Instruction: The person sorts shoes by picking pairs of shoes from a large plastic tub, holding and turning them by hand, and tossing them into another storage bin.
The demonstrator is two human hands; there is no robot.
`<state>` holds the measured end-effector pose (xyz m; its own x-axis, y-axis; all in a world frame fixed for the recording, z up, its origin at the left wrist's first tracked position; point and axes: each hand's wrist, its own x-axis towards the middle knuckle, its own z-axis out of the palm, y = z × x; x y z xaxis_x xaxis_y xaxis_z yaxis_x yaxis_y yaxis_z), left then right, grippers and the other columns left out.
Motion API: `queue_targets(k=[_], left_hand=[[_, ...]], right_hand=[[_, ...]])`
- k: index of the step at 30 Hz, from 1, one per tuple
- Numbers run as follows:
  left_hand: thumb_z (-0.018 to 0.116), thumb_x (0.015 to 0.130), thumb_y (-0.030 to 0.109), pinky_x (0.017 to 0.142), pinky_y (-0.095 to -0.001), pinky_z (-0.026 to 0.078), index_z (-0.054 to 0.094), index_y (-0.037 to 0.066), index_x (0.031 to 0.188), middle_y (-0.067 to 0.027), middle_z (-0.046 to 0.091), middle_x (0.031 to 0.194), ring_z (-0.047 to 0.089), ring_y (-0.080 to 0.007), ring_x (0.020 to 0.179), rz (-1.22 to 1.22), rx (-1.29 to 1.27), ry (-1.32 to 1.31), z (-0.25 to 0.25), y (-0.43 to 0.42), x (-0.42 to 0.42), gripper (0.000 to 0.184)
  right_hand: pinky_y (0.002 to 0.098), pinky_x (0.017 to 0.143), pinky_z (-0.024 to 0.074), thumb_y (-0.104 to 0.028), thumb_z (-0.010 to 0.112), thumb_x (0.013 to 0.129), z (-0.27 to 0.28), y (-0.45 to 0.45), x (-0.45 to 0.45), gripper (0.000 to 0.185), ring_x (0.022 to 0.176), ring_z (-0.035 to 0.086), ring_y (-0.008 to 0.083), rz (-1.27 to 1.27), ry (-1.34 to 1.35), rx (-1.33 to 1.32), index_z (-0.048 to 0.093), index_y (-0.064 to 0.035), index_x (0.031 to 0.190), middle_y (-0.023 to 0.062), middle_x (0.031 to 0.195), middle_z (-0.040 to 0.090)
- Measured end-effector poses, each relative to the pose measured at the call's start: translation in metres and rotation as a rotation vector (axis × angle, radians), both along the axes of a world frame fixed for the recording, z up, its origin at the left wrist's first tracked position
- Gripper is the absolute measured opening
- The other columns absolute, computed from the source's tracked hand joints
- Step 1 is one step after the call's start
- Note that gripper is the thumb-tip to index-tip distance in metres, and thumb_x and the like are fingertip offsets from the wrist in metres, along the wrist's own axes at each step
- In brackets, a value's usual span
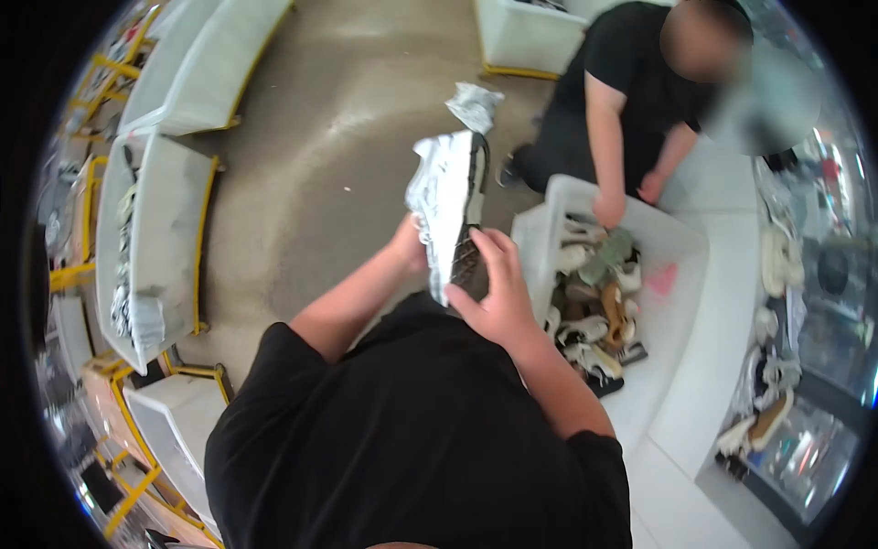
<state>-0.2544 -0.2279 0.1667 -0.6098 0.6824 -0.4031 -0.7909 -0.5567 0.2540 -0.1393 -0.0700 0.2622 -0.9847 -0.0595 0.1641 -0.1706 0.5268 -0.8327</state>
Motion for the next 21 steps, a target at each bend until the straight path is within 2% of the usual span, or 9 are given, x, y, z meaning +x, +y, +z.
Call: queue_targets(k=[3, 5, 6, 9, 12, 16, 19, 20, 21], left_hand=[[0.048, 0.106, 0.053, 0.098, -0.0513, 0.055, 0.070, 0.012, 0.125, -0.0076, 0.076, 0.116, 0.071, -0.0261, 0.108, 0.019, 0.174, -0.154, -0.082, -0.019, 0.011, 0.051], [0.044, 0.103, 0.062, 0.105, -0.0541, 0.049, 0.072, 0.016, 0.127, -0.0073, 0.074, 0.123, 0.067, -0.0255, 0.116, 0.123, 0.016, -0.388, -0.121, -0.041, 0.033, 0.060], [0.039, 0.103, 0.067, 0.108, -0.0572, 0.046, 0.071, 0.018, 0.131, -0.0068, 0.072, 0.128, 0.065, -0.0269, 0.121, 0.186, -0.061, -0.487, -0.144, -0.056, 0.044, 0.065], [0.026, 0.102, 0.074, 0.112, -0.0607, 0.041, 0.064, 0.018, 0.142, -0.0069, 0.066, 0.143, 0.059, -0.0316, 0.132, 0.308, -0.224, -0.704, -0.146, -0.118, 0.068, 0.078], [0.028, 0.100, 0.076, 0.121, -0.0623, 0.031, 0.059, 0.017, 0.149, -0.0082, 0.057, 0.154, 0.050, -0.0343, 0.144, 0.676, -0.036, -0.737, -0.165, -0.193, 0.077, 0.083], [0.042, 0.091, 0.083, 0.112, -0.0558, 0.045, 0.072, 0.021, 0.131, -0.0036, 0.070, 0.134, 0.064, -0.0289, 0.126, 1.080, -0.045, -0.327, -0.109, -0.347, 0.012, 0.080], [0.049, 0.095, 0.074, 0.105, -0.0507, 0.053, 0.070, 0.020, 0.130, -0.0009, 0.071, 0.131, 0.067, -0.0262, 0.118, 1.402, -0.255, -0.059, 0.006, -0.504, -0.045, 0.068], [0.047, 0.095, 0.076, 0.117, -0.0568, 0.042, 0.063, 0.018, 0.142, -0.0044, 0.061, 0.148, 0.054, -0.0315, 0.139, 1.412, -0.261, 0.357, 0.018, -0.575, -0.063, 0.077], [0.044, 0.093, 0.083, 0.124, -0.0643, 0.023, 0.039, 0.017, 0.161, -0.0112, 0.031, 0.170, 0.026, -0.0368, 0.157, 1.308, -0.429, 0.352, 0.054, -0.621, -0.054, 0.095]], right_hand=[[0.0457, 0.111, 0.0457, -0.019, 0.079, 0.089, -0.024, -0.004, -0.001, 0.065, 0.135, 0.051, 0.0398, -0.021, -0.131, -0.002, 0.052, -0.0031, 0.146, 0.0226, 0.146, 0.048], [0.0444, 0.108, 0.0483, -0.018, 0.076, 0.091, -0.049, 0.002, 0.009, 0.057, 0.134, 0.053, 0.0388, -0.004, -0.133, 0.145, 0.055, -0.0028, 0.143, 0.0224, 0.147, 0.048], [0.0436, 0.105, 0.0495, -0.017, 0.075, 0.092, -0.059, 0.002, 0.015, 0.054, 0.132, 0.054, 0.0379, -0.021, -0.161, 0.108, 0.056, -0.0027, 0.141, 0.0219, 0.146, 0.049], [0.0418, 0.099, 0.0517, -0.015, 0.071, 0.095, -0.095, 0.009, 0.040, 0.045, 0.126, 0.057, 0.0345, -0.040, -0.240, 0.076, 0.058, -0.0023, 0.137, 0.0197, 0.144, 0.050], [0.0407, 0.095, 0.0524, -0.013, 0.068, 0.096, -0.104, 0.006, 0.059, 0.041, 0.116, 0.060, 0.0305, -0.017, -0.312, 0.083, 0.059, -0.0031, 0.135, 0.0181, 0.141, 0.052], [0.0398, 0.094, 0.0532, -0.012, 0.067, 0.095, -0.105, 0.000, 0.073, 0.039, 0.113, 0.061, 0.0297, 0.021, -0.338, 0.090, 0.061, -0.0036, 0.132, 0.0176, 0.139, 0.054], [0.0399, 0.094, 0.0533, -0.011, 0.067, 0.094, -0.107, 0.002, 0.075, 0.038, 0.113, 0.061, 0.0302, 0.056, -0.330, 0.111, 0.062, -0.0034, 0.131, 0.0180, 0.139, 0.054], [0.0399, 0.094, 0.0533, -0.011, 0.067, 0.094, -0.106, 0.002, 0.076, 0.038, 0.113, 0.061, 0.0302, 0.053, -0.329, 0.112, 0.062, -0.0034, 0.131, 0.0180, 0.139, 0.054], [0.0401, 0.094, 0.0533, -0.011, 0.068, 0.094, -0.102, 0.003, 0.076, 0.038, 0.113, 0.061, 0.0303, 0.055, -0.322, 0.124, 0.062, -0.0034, 0.131, 0.0180, 0.139, 0.055]])
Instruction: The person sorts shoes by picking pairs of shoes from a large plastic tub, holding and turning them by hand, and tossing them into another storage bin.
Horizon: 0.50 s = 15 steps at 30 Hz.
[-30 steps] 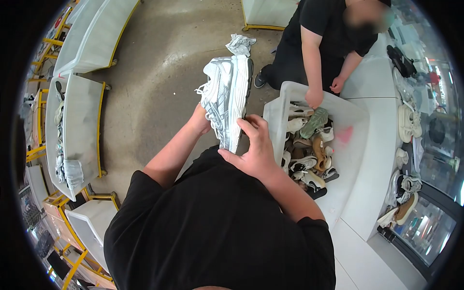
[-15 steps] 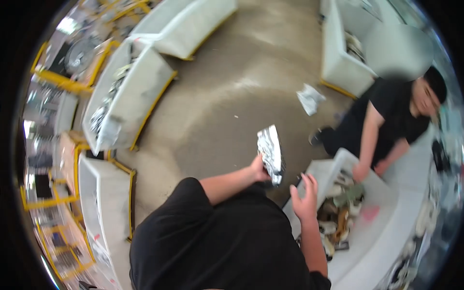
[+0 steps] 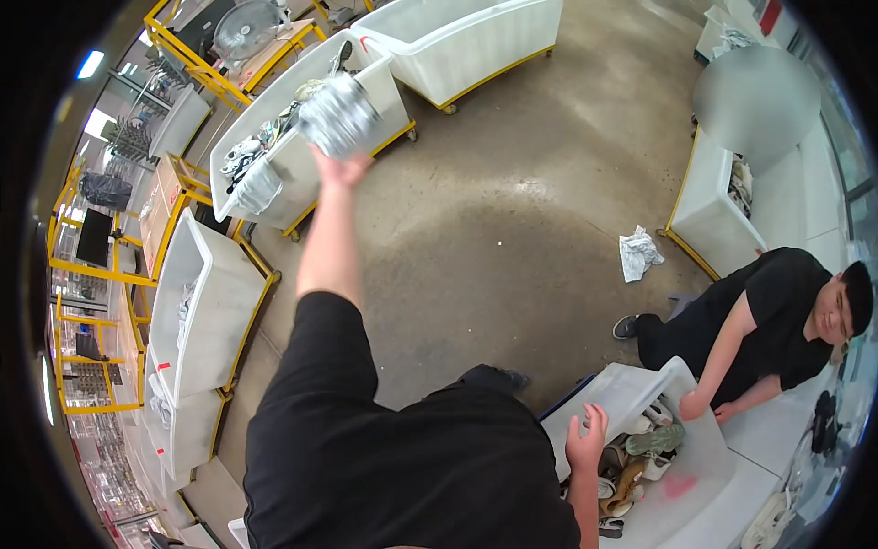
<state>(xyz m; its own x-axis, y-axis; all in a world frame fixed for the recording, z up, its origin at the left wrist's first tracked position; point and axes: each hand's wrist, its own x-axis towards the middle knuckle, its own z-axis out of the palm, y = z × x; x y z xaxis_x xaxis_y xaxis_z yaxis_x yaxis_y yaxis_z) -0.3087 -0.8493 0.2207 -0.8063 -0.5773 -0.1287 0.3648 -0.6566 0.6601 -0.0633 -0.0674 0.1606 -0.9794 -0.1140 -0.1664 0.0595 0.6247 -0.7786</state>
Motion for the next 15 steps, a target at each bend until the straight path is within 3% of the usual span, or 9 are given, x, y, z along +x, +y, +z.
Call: queue_targets(k=[2, 5, 7, 8, 10, 11, 12, 13, 15], left_hand=[[0.049, 0.091, 0.084, 0.125, -0.0686, 0.007, 0.007, 0.019, 0.170, -0.0177, -0.001, 0.176, 0.001, -0.0388, 0.162, 0.204, 0.148, -0.108, 0.061, -0.035, 0.002, 0.111], [0.059, 0.089, 0.081, 0.125, -0.0674, 0.009, -0.003, 0.022, 0.170, -0.0232, -0.004, 0.175, 0.006, -0.0388, 0.162, 0.200, -0.006, -0.297, 0.058, -0.030, -0.007, 0.118], [0.066, 0.089, 0.074, 0.126, -0.0654, 0.010, -0.001, 0.023, 0.170, -0.0237, 0.000, 0.174, 0.005, -0.0396, 0.162, -0.003, -0.219, -0.449, 0.001, 0.004, -0.010, 0.117], [0.067, 0.090, 0.072, 0.126, -0.0623, 0.018, 0.002, 0.025, 0.170, -0.0241, 0.012, 0.173, 0.014, -0.0404, 0.160, -0.163, -0.265, -0.596, -0.041, 0.019, -0.010, 0.113], [0.068, 0.094, 0.064, 0.117, -0.0560, 0.038, 0.026, 0.011, 0.166, -0.0248, 0.034, 0.166, 0.037, -0.0387, 0.152, -0.366, -0.469, -0.870, -0.115, 0.108, -0.002, 0.099], [0.068, 0.097, 0.053, 0.086, -0.0423, 0.051, 0.061, 0.006, 0.132, -0.0063, 0.064, 0.109, 0.059, -0.0223, 0.099, -0.534, -0.587, -1.082, -0.168, 0.145, 0.005, 0.059], [0.069, 0.098, 0.046, 0.077, -0.0381, 0.053, 0.068, 0.007, 0.116, -0.0033, 0.063, 0.088, 0.058, -0.0194, 0.080, -0.691, -0.757, -1.120, -0.205, 0.197, 0.022, 0.043], [0.069, 0.097, 0.043, 0.078, -0.0355, 0.055, 0.071, 0.006, 0.115, -0.0057, 0.069, 0.088, 0.064, -0.0210, 0.079, -0.983, -1.044, -1.246, -0.248, 0.243, 0.031, 0.041], [0.071, 0.096, 0.041, 0.085, -0.0366, 0.056, 0.073, 0.004, 0.117, -0.0102, 0.076, 0.100, 0.071, -0.0230, 0.092, -1.258, -1.495, -1.016, -0.281, 0.357, 0.068, 0.042]], right_hand=[[0.0402, 0.094, 0.0534, -0.010, 0.068, 0.094, 0.005, -0.002, -0.003, 0.038, 0.113, 0.061, 0.0304, -0.001, 0.007, 0.013, 0.062, -0.0033, 0.130, 0.0180, 0.139, 0.055], [0.0403, 0.094, 0.0535, -0.010, 0.068, 0.094, 0.005, -0.001, 0.002, 0.038, 0.115, 0.062, 0.0312, -0.057, -0.002, -0.021, 0.062, -0.0027, 0.131, 0.0180, 0.138, 0.056], [0.0399, 0.095, 0.0536, -0.010, 0.067, 0.094, -0.002, 0.002, 0.007, 0.037, 0.117, 0.062, 0.0322, -0.065, 0.039, -0.022, 0.063, -0.0016, 0.129, 0.0182, 0.135, 0.058], [0.0397, 0.096, 0.0536, -0.010, 0.067, 0.094, -0.006, 0.005, 0.011, 0.036, 0.118, 0.063, 0.0329, -0.058, 0.036, -0.007, 0.064, -0.0016, 0.128, 0.0184, 0.133, 0.060], [0.0408, 0.102, 0.0524, -0.014, 0.069, 0.094, -0.001, 0.005, 0.013, 0.034, 0.121, 0.063, 0.0356, -0.109, 0.029, -0.004, 0.068, -0.0025, 0.126, 0.0192, 0.128, 0.065], [0.0426, 0.106, 0.0502, -0.017, 0.071, 0.094, 0.001, 0.006, 0.021, 0.036, 0.123, 0.063, 0.0369, -0.134, 0.028, 0.024, 0.069, -0.0034, 0.127, 0.0191, 0.127, 0.067], [0.0437, 0.108, 0.0489, -0.019, 0.071, 0.094, 0.008, 0.009, 0.026, 0.036, 0.123, 0.062, 0.0376, -0.132, 0.078, 0.032, 0.068, -0.0035, 0.126, 0.0184, 0.126, 0.068], [0.0442, 0.107, 0.0495, -0.019, 0.071, 0.093, 0.011, 0.016, 0.033, 0.036, 0.122, 0.062, 0.0377, -0.153, 0.035, 0.028, 0.067, -0.0039, 0.126, 0.0180, 0.127, 0.067], [0.0449, 0.102, 0.0507, -0.022, 0.068, 0.094, 0.004, 0.033, 0.059, 0.035, 0.118, 0.062, 0.0385, -0.230, -0.021, 0.054, 0.066, -0.0057, 0.126, 0.0172, 0.124, 0.067]])
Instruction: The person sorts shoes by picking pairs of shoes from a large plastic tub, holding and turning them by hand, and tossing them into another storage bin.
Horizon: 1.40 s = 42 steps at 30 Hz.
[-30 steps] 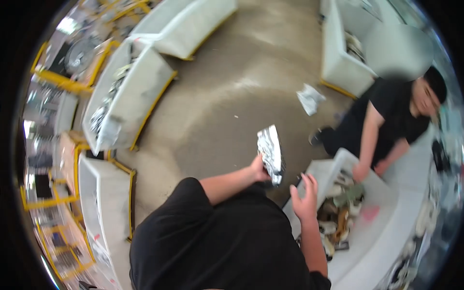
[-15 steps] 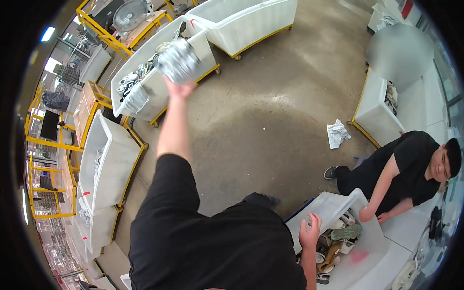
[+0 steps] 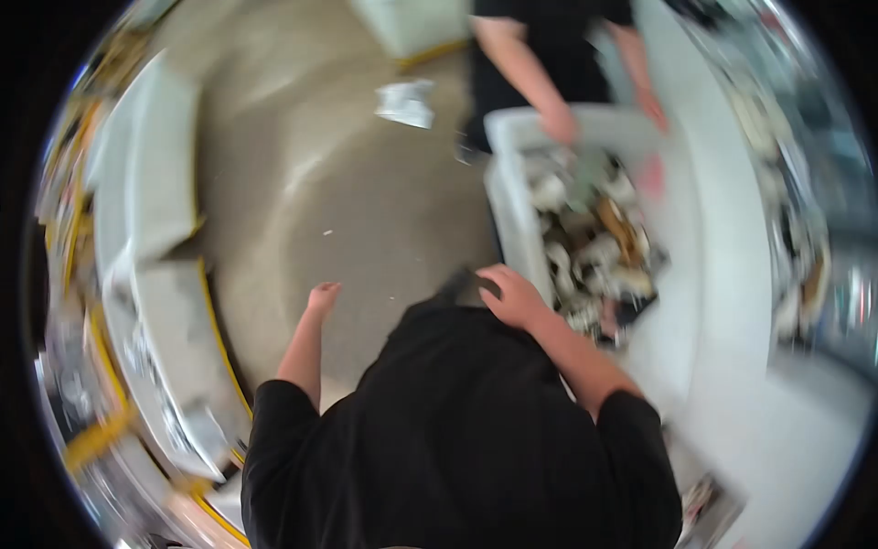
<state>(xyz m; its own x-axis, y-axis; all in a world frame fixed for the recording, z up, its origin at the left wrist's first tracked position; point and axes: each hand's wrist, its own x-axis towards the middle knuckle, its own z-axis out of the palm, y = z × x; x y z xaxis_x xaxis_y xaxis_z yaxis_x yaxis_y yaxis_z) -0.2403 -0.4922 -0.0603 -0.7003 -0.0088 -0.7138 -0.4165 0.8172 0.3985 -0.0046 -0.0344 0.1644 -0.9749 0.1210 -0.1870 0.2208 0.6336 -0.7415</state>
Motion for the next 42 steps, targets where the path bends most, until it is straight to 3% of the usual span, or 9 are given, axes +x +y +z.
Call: queue_targets(k=[3, 9, 19, 22, 26, 32, 34, 40, 42], left_hand=[[0.072, 0.094, 0.039, 0.091, -0.0378, 0.055, 0.073, 0.001, 0.120, -0.0143, 0.078, 0.109, 0.073, -0.0247, 0.103, -0.375, 0.257, 0.004, -0.004, 0.140, 0.042, 0.046], [0.072, 0.095, 0.034, 0.090, -0.0373, 0.055, 0.073, 0.001, 0.112, -0.0122, 0.077, 0.103, 0.073, -0.0237, 0.100, -0.636, 0.482, -0.057, 0.043, 0.337, 0.091, 0.037], [0.074, 0.090, 0.030, 0.110, -0.0478, 0.044, 0.070, 0.012, 0.123, -0.0148, 0.070, 0.124, 0.061, -0.0339, 0.124, -0.797, 0.475, 0.806, -0.002, 0.606, 0.085, 0.038], [0.077, 0.084, 0.028, 0.103, -0.0467, 0.046, 0.073, 0.014, 0.109, -0.0085, 0.073, 0.115, 0.065, -0.0304, 0.114, -0.918, 0.208, 1.192, -0.017, 0.636, 0.113, 0.029], [0.075, 0.083, 0.028, 0.095, -0.0413, 0.048, 0.076, 0.021, 0.088, 0.0033, 0.076, 0.095, 0.069, -0.0241, 0.102, -0.936, 0.203, 1.186, -0.036, 0.630, 0.119, 0.009], [0.077, 0.086, 0.033, 0.092, -0.0405, 0.051, 0.077, 0.022, 0.082, 0.0036, 0.077, 0.094, 0.070, -0.0235, 0.100, -0.945, 0.085, 1.066, -0.043, 0.632, 0.121, 0.012], [0.077, 0.086, 0.034, 0.091, -0.0403, 0.051, 0.076, 0.022, 0.080, 0.0034, 0.077, 0.092, 0.070, -0.0235, 0.098, -0.953, 0.056, 1.052, -0.041, 0.632, 0.123, 0.013], [0.076, 0.088, 0.036, 0.090, -0.0402, 0.052, 0.076, 0.020, 0.079, 0.0040, 0.077, 0.089, 0.070, -0.0227, 0.096, -0.978, -0.002, 1.019, -0.039, 0.630, 0.120, 0.019], [0.074, 0.091, 0.039, 0.091, -0.0402, 0.052, 0.076, 0.018, 0.082, 0.0051, 0.076, 0.089, 0.070, -0.0220, 0.098, -0.977, -0.011, 0.992, -0.040, 0.634, 0.120, 0.023]], right_hand=[[0.0457, 0.098, 0.0516, -0.023, 0.066, 0.095, -0.020, 0.029, 0.053, 0.034, 0.113, 0.063, 0.0382, -0.211, -0.135, -0.037, 0.066, -0.0066, 0.125, 0.0164, 0.119, 0.068], [0.0469, 0.096, 0.0527, -0.026, 0.068, 0.091, -0.090, 0.044, 0.190, 0.037, 0.111, 0.066, 0.0366, -0.604, -0.293, 0.003, 0.068, -0.0066, 0.123, 0.0157, 0.114, 0.070], [0.0491, 0.105, 0.0480, -0.028, 0.071, 0.091, -0.182, 0.038, 0.330, 0.041, 0.120, 0.060, 0.0413, -1.091, -0.383, 0.022, 0.066, -0.0060, 0.125, 0.0200, 0.124, 0.067], [0.0489, 0.102, 0.0490, -0.026, 0.071, 0.091, -0.229, 0.068, 0.331, 0.039, 0.117, 0.061, 0.0411, -1.139, -0.301, 0.005, 0.067, -0.0057, 0.124, 0.0193, 0.121, 0.068], [0.0489, 0.099, 0.0513, -0.025, 0.071, 0.090, -0.298, 0.141, 0.296, 0.039, 0.115, 0.063, 0.0417, -1.197, -0.290, -0.064, 0.068, -0.0084, 0.125, 0.0204, 0.119, 0.068], [0.0460, 0.103, 0.0525, -0.034, 0.072, 0.090, -0.374, 0.218, 0.211, 0.055, 0.123, 0.061, 0.0393, -0.991, -0.587, -0.289, 0.061, -0.0085, 0.137, 0.0222, 0.133, 0.062], [0.0444, 0.106, 0.0520, -0.040, 0.075, 0.087, -0.390, 0.210, 0.190, 0.071, 0.128, 0.059, 0.0367, -0.795, -0.754, -0.115, 0.053, -0.0045, 0.144, 0.0209, 0.141, 0.058], [0.0489, 0.110, 0.0486, -0.042, 0.082, 0.080, -0.429, 0.212, 0.203, 0.080, 0.133, 0.056, 0.0363, -0.791, -0.786, -0.498, 0.052, -0.0055, 0.145, 0.0200, 0.141, 0.057], [0.0483, 0.110, 0.0477, -0.039, 0.082, 0.080, -0.408, 0.218, 0.210, 0.077, 0.132, 0.056, 0.0360, -0.775, -0.673, -0.424, 0.053, -0.0085, 0.145, 0.0200, 0.140, 0.057]])
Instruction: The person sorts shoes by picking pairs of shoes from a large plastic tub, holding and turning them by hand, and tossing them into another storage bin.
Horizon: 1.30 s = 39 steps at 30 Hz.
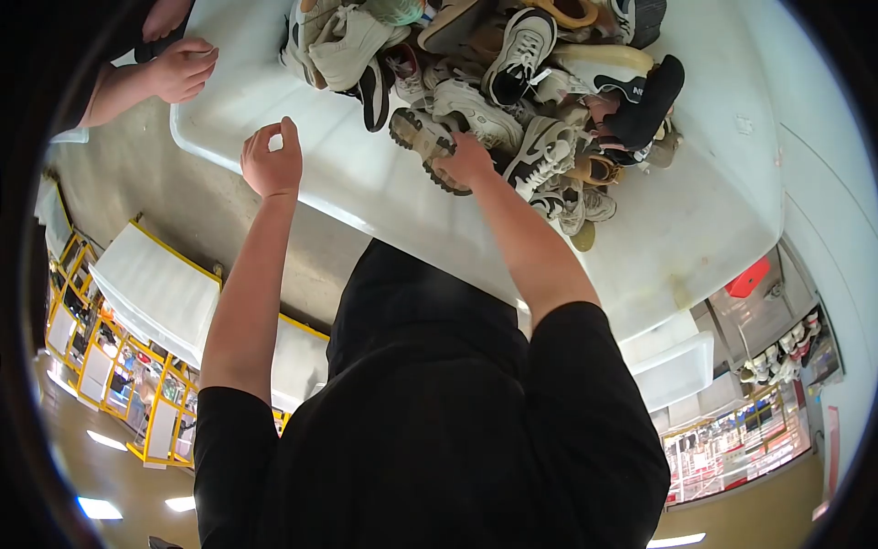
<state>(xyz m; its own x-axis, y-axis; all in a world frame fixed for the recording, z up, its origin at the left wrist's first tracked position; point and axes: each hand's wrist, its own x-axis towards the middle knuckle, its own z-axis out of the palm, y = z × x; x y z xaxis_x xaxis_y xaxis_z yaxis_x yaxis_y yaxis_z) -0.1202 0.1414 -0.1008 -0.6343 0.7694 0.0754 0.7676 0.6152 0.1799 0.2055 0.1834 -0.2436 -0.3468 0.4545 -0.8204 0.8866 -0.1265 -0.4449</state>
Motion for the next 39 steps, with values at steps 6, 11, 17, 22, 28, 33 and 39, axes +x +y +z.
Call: queue_targets(k=[6, 11, 17, 22, 28, 33, 39], left_hand=[[0.078, 0.086, 0.032, 0.083, -0.0402, 0.052, 0.074, 0.021, 0.073, 0.0028, 0.076, 0.084, 0.070, -0.0244, 0.089, -0.035, 0.083, 0.012, -0.003, -0.001, -0.001, 0.017], [0.078, 0.086, 0.033, 0.082, -0.0407, 0.052, 0.074, 0.021, 0.073, 0.0024, 0.075, 0.083, 0.069, -0.0254, 0.088, -0.032, 0.063, 0.020, -0.002, 0.000, 0.002, 0.018], [0.075, 0.090, 0.040, 0.086, -0.0416, 0.054, 0.075, 0.016, 0.077, 0.0058, 0.076, 0.087, 0.070, -0.0228, 0.093, -0.012, -0.026, 0.001, -0.002, -0.002, 0.001, 0.027], [0.078, 0.086, 0.034, 0.081, -0.0410, 0.053, 0.073, 0.021, 0.070, 0.0025, 0.075, 0.080, 0.069, -0.0255, 0.085, -0.027, 0.048, 0.021, -0.001, 0.000, 0.005, 0.021], [0.078, 0.086, 0.033, 0.081, -0.0405, 0.053, 0.073, 0.021, 0.070, 0.0041, 0.075, 0.080, 0.070, -0.0241, 0.085, -0.013, 0.074, 0.003, -0.003, -0.001, 0.004, 0.021], [0.078, 0.087, 0.032, 0.080, -0.0400, 0.053, 0.072, 0.021, 0.069, 0.0047, 0.074, 0.079, 0.070, -0.0234, 0.085, -0.016, 0.083, -0.002, -0.006, -0.002, 0.004, 0.021], [0.078, 0.087, 0.031, 0.078, -0.0405, 0.052, 0.071, 0.021, 0.069, 0.0038, 0.074, 0.078, 0.069, -0.0242, 0.082, -0.063, 0.109, 0.003, -0.010, -0.008, 0.000, 0.022]], right_hand=[[0.0441, 0.107, 0.0450, -0.024, 0.075, 0.086, 0.076, -0.013, 0.045, 0.054, 0.127, 0.055, 0.0335, 0.369, 0.138, 0.560, 0.061, -0.0160, 0.138, 0.0166, 0.132, 0.060], [0.0479, 0.103, 0.0454, -0.019, 0.074, 0.085, 0.058, -0.015, 0.039, 0.052, 0.127, 0.054, 0.0348, 0.328, 0.236, 0.570, 0.063, -0.0179, 0.136, 0.0134, 0.129, 0.059], [0.0475, 0.111, 0.0420, -0.031, 0.069, 0.092, 0.016, 0.023, -0.048, 0.046, 0.133, 0.053, 0.0356, 0.123, 0.104, 0.457, 0.061, -0.0095, 0.133, 0.0179, 0.133, 0.062], [0.0482, 0.108, 0.0456, -0.041, 0.063, 0.093, -0.006, 0.034, -0.084, 0.070, 0.123, 0.065, 0.0360, 0.085, -0.188, 0.020, 0.038, -0.0116, 0.151, 0.0209, 0.130, 0.069], [0.0472, 0.095, 0.0548, -0.044, 0.066, 0.091, -0.013, 0.033, -0.088, 0.101, 0.110, 0.072, 0.0343, -0.173, -0.248, -0.054, 0.008, -0.0150, 0.168, 0.0189, 0.124, 0.074], [0.0455, 0.093, 0.0561, -0.050, 0.074, 0.086, -0.015, 0.034, -0.095, 0.120, 0.111, 0.072, 0.0336, -0.272, -0.272, -0.048, -0.006, -0.0142, 0.168, 0.0178, 0.123, 0.074], [0.0458, 0.094, 0.0559, -0.050, 0.081, 0.082, 0.000, 0.014, -0.107, 0.115, 0.111, 0.071, 0.0372, -0.747, -0.383, 0.003, 0.012, -0.0035, 0.161, 0.0234, 0.122, 0.072]])
